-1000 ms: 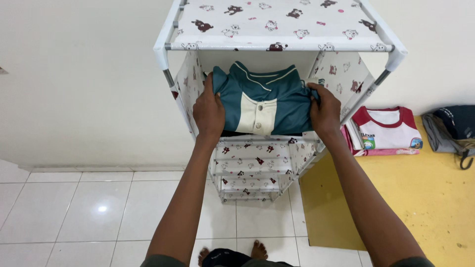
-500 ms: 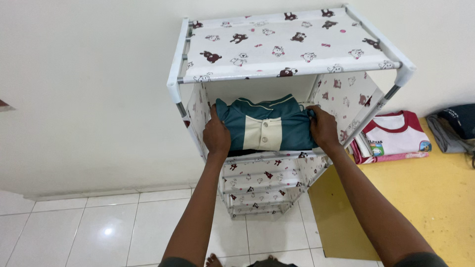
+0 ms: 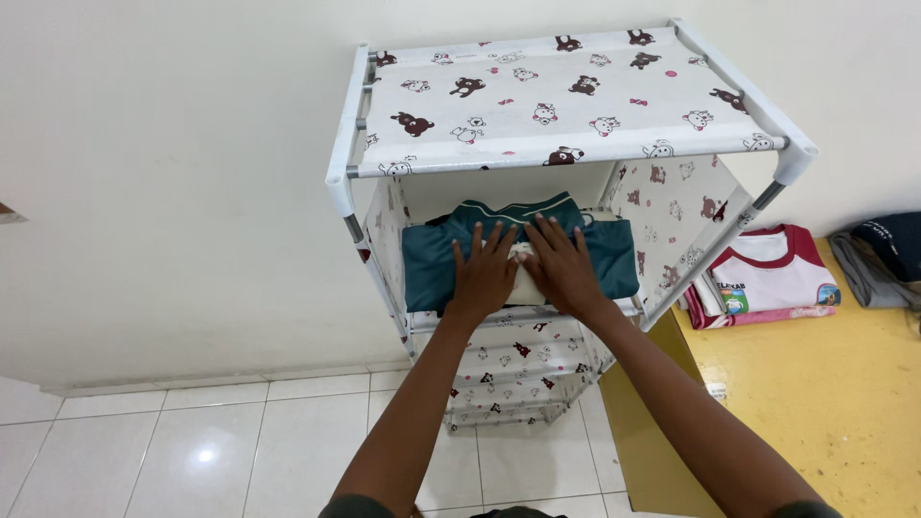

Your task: The person folds a pair of black shorts on a yellow table, then places them on a stack. They then pick up several folded t-shirts from the table and place them one by one onto a white shelving unit.

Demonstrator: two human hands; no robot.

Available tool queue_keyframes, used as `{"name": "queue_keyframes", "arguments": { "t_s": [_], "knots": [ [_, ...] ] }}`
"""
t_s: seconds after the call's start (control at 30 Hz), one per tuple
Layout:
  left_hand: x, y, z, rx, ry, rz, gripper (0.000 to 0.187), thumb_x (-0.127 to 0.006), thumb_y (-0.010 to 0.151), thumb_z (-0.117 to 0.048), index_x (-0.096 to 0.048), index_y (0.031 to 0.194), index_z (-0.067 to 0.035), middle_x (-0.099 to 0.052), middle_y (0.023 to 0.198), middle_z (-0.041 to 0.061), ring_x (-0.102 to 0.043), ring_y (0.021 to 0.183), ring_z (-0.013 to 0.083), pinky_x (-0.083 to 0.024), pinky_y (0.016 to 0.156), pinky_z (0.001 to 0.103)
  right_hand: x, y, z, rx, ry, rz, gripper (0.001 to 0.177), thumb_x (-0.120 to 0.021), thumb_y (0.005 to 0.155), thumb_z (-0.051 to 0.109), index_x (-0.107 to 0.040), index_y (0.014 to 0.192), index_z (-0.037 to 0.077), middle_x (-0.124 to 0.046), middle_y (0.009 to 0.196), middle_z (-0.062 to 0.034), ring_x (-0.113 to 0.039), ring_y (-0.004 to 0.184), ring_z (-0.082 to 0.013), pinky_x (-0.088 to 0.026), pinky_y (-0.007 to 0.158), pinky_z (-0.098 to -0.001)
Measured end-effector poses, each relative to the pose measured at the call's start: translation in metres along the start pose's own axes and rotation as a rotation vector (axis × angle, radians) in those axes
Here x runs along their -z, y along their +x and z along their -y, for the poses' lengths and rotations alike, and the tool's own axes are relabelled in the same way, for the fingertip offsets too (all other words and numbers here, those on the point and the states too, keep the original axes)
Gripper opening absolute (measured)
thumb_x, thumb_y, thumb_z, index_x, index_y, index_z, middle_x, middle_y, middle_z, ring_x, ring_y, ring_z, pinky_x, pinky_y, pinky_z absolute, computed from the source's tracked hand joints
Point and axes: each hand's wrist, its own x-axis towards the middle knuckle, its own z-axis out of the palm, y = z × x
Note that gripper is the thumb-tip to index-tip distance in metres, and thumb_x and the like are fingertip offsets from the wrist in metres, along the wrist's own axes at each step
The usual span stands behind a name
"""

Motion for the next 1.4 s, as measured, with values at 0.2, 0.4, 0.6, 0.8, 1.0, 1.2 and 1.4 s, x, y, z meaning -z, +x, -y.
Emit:
{"name": "queue_keyframes", "arguments": {
  "t_s": [0.2, 0.4, 0.6, 0.8, 1.0, 1.2, 1.4],
  "knots": [
    [-0.006, -0.018, 0.047, 0.036, 0.093, -0.007, 0.06, -0.037, 0.107, -0.048, -0.036, 0.158, -0.017, -0.029, 0.168, 0.013, -0.022, 0.156, 0.03, -0.008, 0.118, 0.075, -0.013, -0.005, -0.05, -0.189, 0.022, 0.261, 0.081, -0.035, 0.1, 0.065, -0.03, 0.159, 0.01, -0.025, 0.166, -0.0153, -0.017, 0.154, -0.0326, -0.011, 0.121, -0.0581],
    [-0.006, -0.018, 0.057, 0.117, 0.074, -0.045, 0.067, -0.041, 0.106, -0.044, -0.028, 0.159, -0.006, -0.022, 0.167, 0.021, -0.016, 0.155, 0.0409, -0.007, 0.112, 0.077, -0.004, -0.001, -0.1, -0.308, 0.134, 0.262, 0.069, -0.043, 0.103, 0.05, -0.036, 0.156, 0.006, -0.032, 0.16, -0.0232, -0.031, 0.144, -0.0414, -0.026, 0.115, -0.0546],
    [0.01, 0.004, 0.072, 0.281, 0.164, -0.045, 0.064, -0.056, 0.093, -0.015, -0.038, 0.152, 0.002, -0.046, 0.148, 0.025, -0.03, 0.146, 0.0466, -0.019, 0.112, 0.072, 0.018, 0.009, -0.111, -0.331, 0.17, 0.26, 0.028, -0.07, 0.09, 0.021, -0.071, 0.11, 0.001, -0.074, 0.107, -0.0225, -0.071, 0.096, -0.0389, -0.055, 0.089, -0.0455],
    [0.029, 0.038, 0.079, 0.388, 0.253, 0.059, 0.022, -0.062, 0.086, -0.006, -0.071, 0.106, -0.002, -0.065, 0.119, 0.021, -0.055, 0.124, 0.04, -0.04, 0.103, 0.059, 0.03, 0.044, -0.117, -0.456, 0.275, 0.308, 0.029, -0.073, 0.089, 0.023, -0.07, 0.102, -0.003, -0.074, 0.089, -0.025, -0.072, 0.082, -0.0387, -0.056, 0.077, -0.046],
    [0.028, 0.05, 0.092, 0.474, 0.214, 0.023, 0.02, -0.063, 0.084, -0.004, -0.067, 0.102, -0.001, -0.07, 0.104, 0.02, -0.065, 0.105, 0.0387, -0.048, 0.091, 0.056, 0.02, 0.065, -0.129, -0.464, 0.289, 0.19, 0.022, -0.065, 0.093, 0.023, -0.069, 0.103, 0.003, -0.071, 0.091, -0.0237, -0.071, 0.083, -0.0392, -0.055, 0.078, -0.0468],
    [0.024, 0.05, 0.095, 0.503, 0.212, 0.048, 0.028, -0.064, 0.084, -0.004, -0.06, 0.111, 0.001, -0.071, 0.098, 0.022, -0.069, 0.096, 0.0393, -0.05, 0.085, 0.055, -0.003, 0.061, -0.123, -0.302, 0.064, 0.11, 0.012, -0.058, 0.099, 0.018, -0.061, 0.104, 0.008, -0.07, 0.084, -0.0229, -0.07, 0.08, -0.0432, -0.053, 0.073, -0.0543],
    [0.032, 0.046, 0.077, 0.527, 0.31, 0.133, 0.036, -0.069, 0.083, -0.008, -0.057, 0.116, 0.001, -0.064, 0.114, 0.025, -0.06, 0.112, 0.0387, -0.046, 0.091, 0.053, -0.008, 0.049, -0.098, -0.388, -0.009, 0.132, 0.013, -0.06, 0.106, 0.017, -0.054, 0.111, 0.006, -0.071, 0.084, -0.0236, -0.07, 0.078, -0.0427, -0.052, 0.068, -0.0557]
  ]
}}
